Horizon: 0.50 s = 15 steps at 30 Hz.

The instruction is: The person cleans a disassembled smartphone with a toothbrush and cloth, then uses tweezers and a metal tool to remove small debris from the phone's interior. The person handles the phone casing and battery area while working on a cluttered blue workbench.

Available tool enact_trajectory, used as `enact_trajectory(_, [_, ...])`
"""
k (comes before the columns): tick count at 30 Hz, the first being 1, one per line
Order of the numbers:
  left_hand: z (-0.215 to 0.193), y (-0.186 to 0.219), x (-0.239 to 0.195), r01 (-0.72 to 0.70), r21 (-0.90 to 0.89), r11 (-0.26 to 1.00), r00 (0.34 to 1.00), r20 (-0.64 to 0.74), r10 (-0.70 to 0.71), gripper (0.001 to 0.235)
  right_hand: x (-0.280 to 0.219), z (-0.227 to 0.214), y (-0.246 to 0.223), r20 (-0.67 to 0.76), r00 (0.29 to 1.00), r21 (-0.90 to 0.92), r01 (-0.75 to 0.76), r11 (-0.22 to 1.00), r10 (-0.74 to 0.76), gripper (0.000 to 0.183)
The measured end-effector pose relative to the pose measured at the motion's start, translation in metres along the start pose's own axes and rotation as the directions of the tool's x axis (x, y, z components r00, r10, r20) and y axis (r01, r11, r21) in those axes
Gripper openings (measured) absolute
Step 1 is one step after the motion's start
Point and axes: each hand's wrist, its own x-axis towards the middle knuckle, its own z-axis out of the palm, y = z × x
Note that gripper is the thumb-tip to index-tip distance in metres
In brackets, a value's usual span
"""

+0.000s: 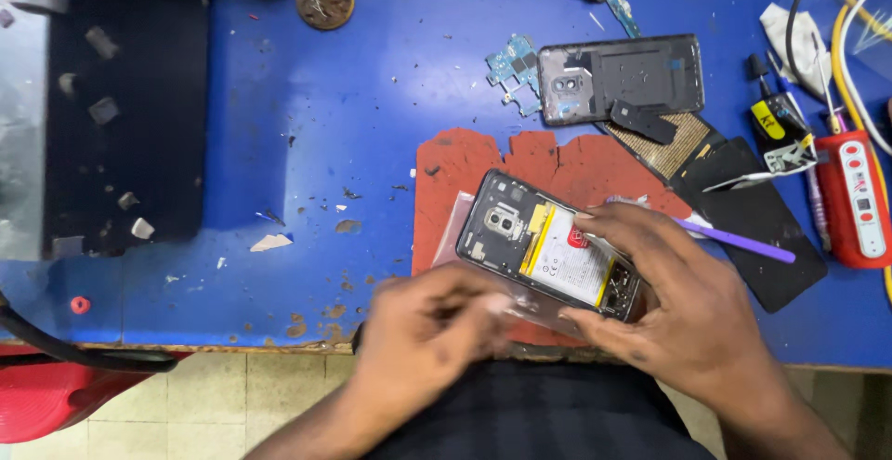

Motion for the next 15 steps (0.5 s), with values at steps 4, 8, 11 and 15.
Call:
enact_trajectory(4, [-0.027,0.005,-0.008,-0.303,0.383,0.873,0.841,-0.324,0.434,0.009,-0.005,0.002,0.007,0.088,0.996,-0.051,0.019,0.999,-0.015,0.071])
enact_trajectory(8, [-0.039,0.019,0.005,-0.554,0.647,0.524,0.691,0.006,0.722,0.03,-0.011,0.009,0.009,0.178,0.984,-0.122,0.007,0.993,0.014,0.067])
enact_trajectory(11, [-0.039,0.032,0.019,-0.677,0.63,0.38,0.669,0.314,0.673,0.063,-0.018,0.008,0.014,0.195,0.98,-0.126,-0.023,0.992,0.048,0.067])
enact_trajectory(15, [-0.033,0.044,0.038,-0.721,0.644,0.257,0.659,0.521,0.542,0.081,-0.031,-0.007,0.03,-0.091,0.986,-0.121,-0.148,0.982,0.138,0.039])
